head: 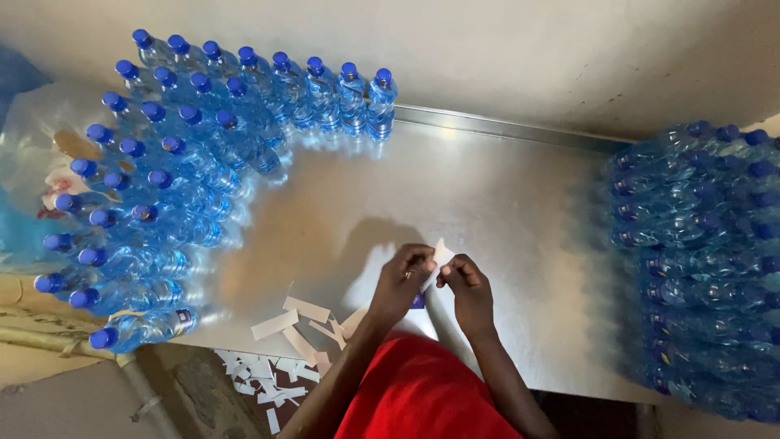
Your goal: Manually applying small purple labels to plastic water bottles on a metal production table.
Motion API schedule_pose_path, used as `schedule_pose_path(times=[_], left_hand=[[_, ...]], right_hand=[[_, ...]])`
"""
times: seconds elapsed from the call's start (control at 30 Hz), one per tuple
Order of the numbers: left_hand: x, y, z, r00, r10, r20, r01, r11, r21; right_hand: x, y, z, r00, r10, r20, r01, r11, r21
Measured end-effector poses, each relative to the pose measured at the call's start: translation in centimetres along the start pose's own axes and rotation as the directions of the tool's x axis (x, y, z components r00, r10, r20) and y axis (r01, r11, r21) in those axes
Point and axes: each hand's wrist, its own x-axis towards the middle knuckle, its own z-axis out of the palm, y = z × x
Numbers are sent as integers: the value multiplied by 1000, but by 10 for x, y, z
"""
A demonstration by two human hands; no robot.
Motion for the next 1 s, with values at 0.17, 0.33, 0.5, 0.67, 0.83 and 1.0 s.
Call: schedule_pose_path(times=[0.17,0.33,0.5,0.67,0.83,1.0], left_hand=[[-14,12,15,999,-37,-36,35,998,-53],[-8,-3,-6,964,-134,-229,92,978,-187],[-35,-34,-76,946,-114,-303,272,789,551],[-81,-26,-100,958,-228,-171,279,621,732],[-66,21,-61,989,108,-99,-76,957,281],[-59,16,-40,960,-91,-264,153,962,227]], right_hand=[[-15,-32,18,987,-147,59,153,984,-95],[-15,-28,15,987,-145,62,150,985,-87],[-12,-28,6,999,-9,-51,15,992,123],[-11,-45,2,985,-28,168,53,988,-144],[-18,-60,24,911,-6,411,110,967,-229],[-17,-7,20,901,109,420,-124,992,9]])
